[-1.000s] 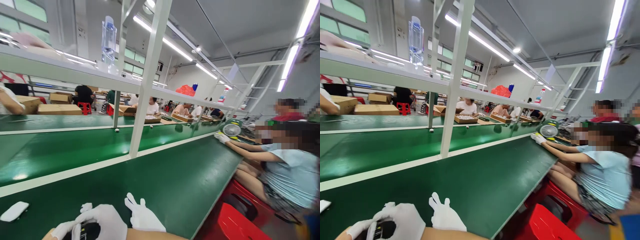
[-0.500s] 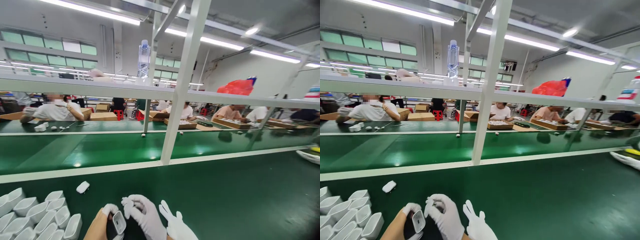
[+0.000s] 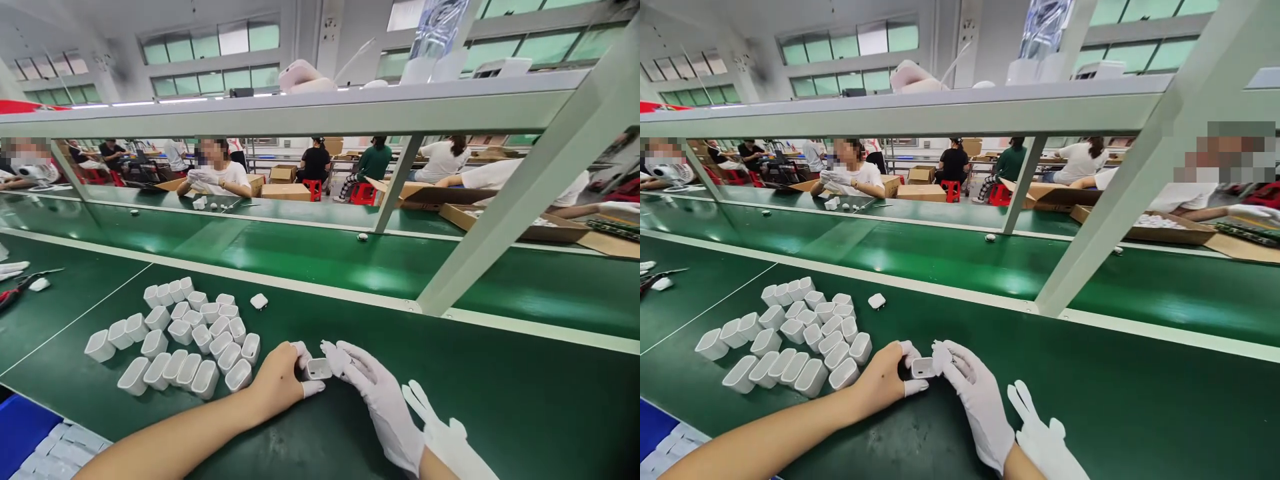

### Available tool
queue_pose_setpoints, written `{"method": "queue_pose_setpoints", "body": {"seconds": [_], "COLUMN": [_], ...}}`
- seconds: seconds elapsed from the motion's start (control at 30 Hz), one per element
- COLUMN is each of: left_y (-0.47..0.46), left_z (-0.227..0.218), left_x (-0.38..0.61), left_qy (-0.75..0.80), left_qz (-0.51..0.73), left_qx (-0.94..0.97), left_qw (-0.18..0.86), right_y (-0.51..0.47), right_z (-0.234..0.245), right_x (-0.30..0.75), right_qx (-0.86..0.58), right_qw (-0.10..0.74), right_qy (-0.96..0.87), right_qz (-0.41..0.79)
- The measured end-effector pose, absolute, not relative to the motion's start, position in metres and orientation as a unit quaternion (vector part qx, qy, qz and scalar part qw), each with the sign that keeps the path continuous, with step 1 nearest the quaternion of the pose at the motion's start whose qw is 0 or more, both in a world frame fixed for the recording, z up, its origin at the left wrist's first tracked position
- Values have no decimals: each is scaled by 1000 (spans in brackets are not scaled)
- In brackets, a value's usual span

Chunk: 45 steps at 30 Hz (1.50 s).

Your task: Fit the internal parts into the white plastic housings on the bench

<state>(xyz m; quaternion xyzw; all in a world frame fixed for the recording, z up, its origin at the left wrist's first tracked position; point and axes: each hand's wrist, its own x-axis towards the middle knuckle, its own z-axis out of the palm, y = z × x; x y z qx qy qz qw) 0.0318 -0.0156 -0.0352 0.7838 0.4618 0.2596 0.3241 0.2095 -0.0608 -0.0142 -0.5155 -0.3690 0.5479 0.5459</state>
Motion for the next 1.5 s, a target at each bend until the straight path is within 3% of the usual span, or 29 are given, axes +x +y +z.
{"method": "queue_pose_setpoints", "body": {"seconds": [0.33,0.47,0.83,1.03,1.2,1.5], "left_y": [-21,-22,-22,-24,-25,-24], "left_z": [-31,-36,-38,-34,-30,-36], "left_x": [31,30,30,33,33,32], "left_qy": [480,421,382,355,340,342], "left_qz": [246,269,309,315,318,317], "left_qx": [779,807,781,799,805,801], "left_qw": [321,314,385,369,368,374], "right_y": [-55,-56,-59,-65,-66,-63], "right_z": [-23,-19,-30,-32,-31,-31], "right_x": [216,215,213,211,211,210], "right_qx": [-498,-497,-512,-525,-526,-522], "right_qw": [543,539,553,486,428,436], "right_qy": [-350,-363,-441,-547,-661,-667], "right_qz": [579,575,487,435,320,305]}}
